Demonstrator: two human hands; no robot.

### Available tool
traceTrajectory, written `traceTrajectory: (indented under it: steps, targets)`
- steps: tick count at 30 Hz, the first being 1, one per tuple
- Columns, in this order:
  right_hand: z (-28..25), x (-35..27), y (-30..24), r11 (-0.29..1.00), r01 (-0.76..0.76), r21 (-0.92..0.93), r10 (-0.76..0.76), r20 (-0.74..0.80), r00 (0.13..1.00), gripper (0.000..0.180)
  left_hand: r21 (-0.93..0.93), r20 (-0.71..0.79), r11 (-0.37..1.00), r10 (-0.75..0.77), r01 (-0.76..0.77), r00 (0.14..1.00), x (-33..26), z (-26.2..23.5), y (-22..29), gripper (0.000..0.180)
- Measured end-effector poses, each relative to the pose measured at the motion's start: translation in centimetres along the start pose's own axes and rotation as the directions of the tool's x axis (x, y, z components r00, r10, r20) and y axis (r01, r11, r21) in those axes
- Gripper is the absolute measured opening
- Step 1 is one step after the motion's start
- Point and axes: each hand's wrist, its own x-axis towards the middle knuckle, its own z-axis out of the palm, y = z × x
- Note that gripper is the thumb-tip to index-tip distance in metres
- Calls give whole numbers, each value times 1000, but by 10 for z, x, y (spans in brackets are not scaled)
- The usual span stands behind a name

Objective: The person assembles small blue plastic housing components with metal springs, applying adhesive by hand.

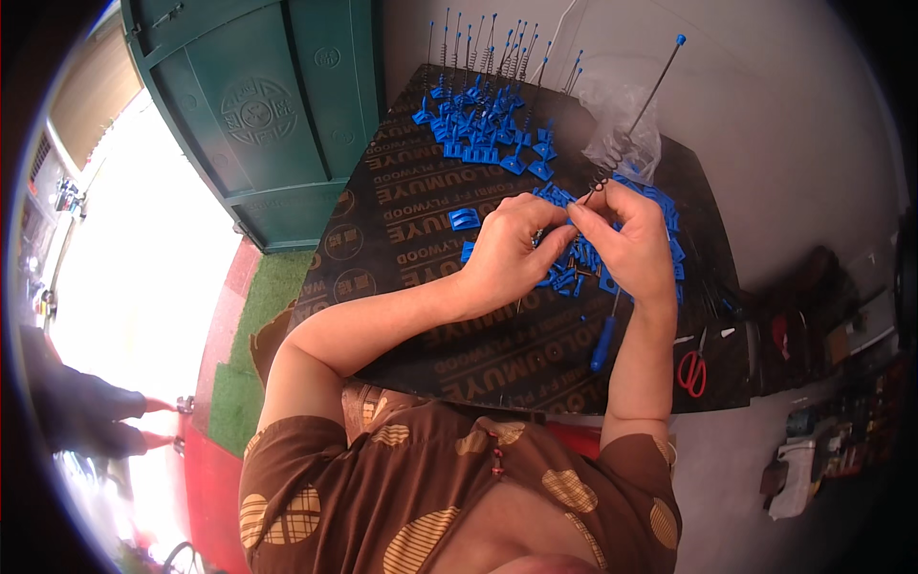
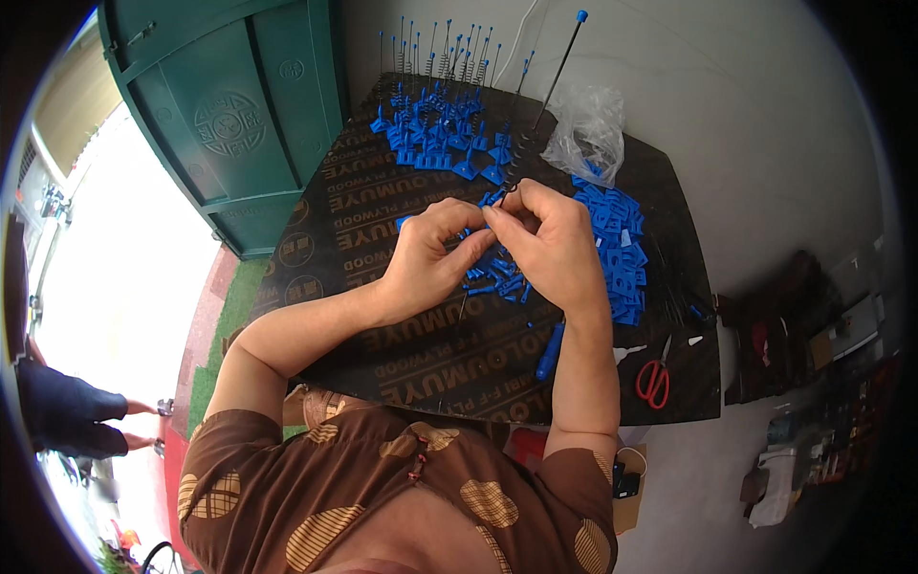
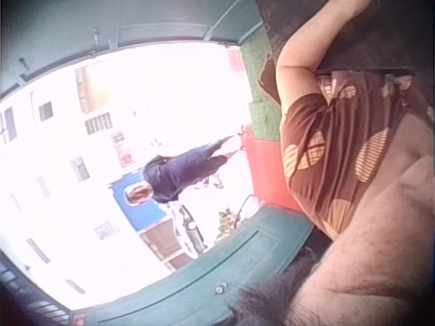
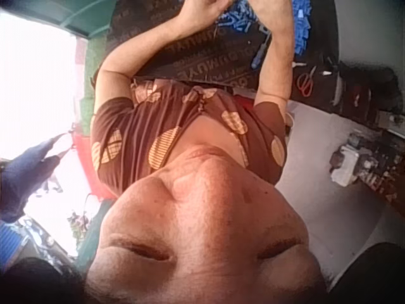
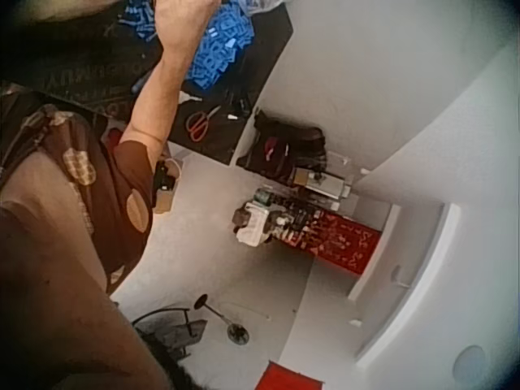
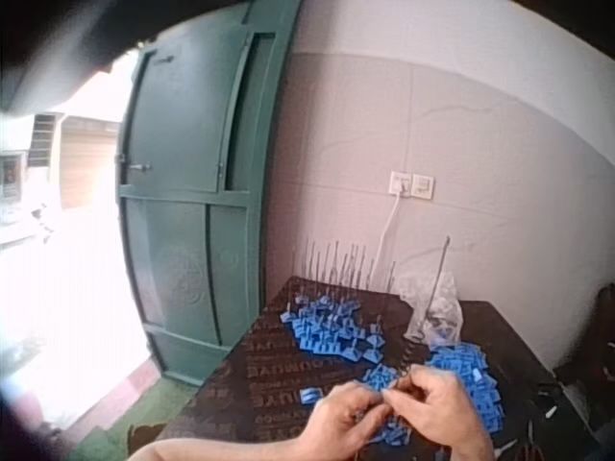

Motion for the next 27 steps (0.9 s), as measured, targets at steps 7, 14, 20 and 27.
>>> traceTrajectory:
  steps: [7, 14, 20, 27]
  targets:
    - [-4, -2, -2, 1000, -29, 11, 29, 11, 1000, 14, 12, 11, 999, 42, -43, 999, -2, 0, 1, 10]
    - [-6, -3, -3, 998, -27, -55, 30, 49, 998, 14, 9, 14, 999, 41, -41, 999, -3, 2, 2, 10]
    - [-7, -3, -2, 997, -1, -77, 6, 63, 998, 15, 23, 27, 998, 55, -56, 998, -3, 1, 2, 10]
    - [-8, -3, 0, 996, -3, -93, 8, 55, 998, 15, 9, 83, 997, 71, -72, 994, 0, -5, 8, 22]
